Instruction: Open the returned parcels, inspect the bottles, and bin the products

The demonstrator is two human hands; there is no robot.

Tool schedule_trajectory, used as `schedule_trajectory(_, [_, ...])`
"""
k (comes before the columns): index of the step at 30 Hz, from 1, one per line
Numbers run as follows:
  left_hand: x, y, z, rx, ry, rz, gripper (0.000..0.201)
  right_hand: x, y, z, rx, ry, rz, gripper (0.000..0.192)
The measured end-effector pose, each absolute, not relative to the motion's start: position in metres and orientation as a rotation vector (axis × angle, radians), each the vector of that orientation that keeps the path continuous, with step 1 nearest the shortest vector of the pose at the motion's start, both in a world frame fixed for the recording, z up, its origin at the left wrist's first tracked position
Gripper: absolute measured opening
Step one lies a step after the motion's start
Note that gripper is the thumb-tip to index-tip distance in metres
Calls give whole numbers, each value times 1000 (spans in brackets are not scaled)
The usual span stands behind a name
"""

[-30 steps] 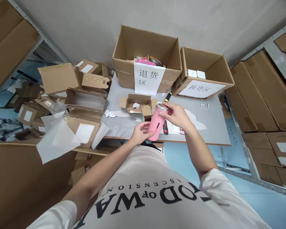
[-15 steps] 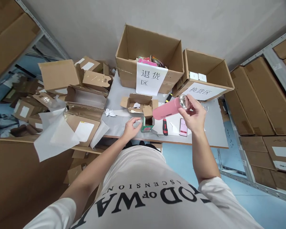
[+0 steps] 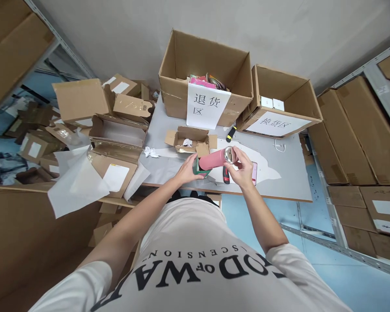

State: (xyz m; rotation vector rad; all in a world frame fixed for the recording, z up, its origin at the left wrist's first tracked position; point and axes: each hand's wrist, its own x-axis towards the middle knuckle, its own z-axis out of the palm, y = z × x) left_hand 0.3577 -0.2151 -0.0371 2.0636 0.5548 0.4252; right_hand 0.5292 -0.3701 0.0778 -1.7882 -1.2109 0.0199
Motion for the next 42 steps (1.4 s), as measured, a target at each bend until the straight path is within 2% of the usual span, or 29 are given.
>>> schedule_trajectory(4, [365,-212,-39,2059,499,397,123,529,-366,78,-1773,-1399,42,63])
schedule_trajectory(11, [370,-212,-46,2080,491,385,108,529,-354,75,-1699,-1586,232,61])
schedule_trajectory(19, [371,-210,-47,2036,455,363,105,520,-340,52,-1822,-1610,428,49])
schedule_trajectory(29, [368,-219,-47,2081,531,397,92,500,-331,20,-2162,-1694,466,40])
schedule_trajectory(36, [367,-223,-52,2101,582,448,83,479,-333,14,-2192,-1382,467,48])
schedule_trajectory(42, [367,-224,-48,2117,575,442,84,486,-334,23,-2169,-1501,582,59])
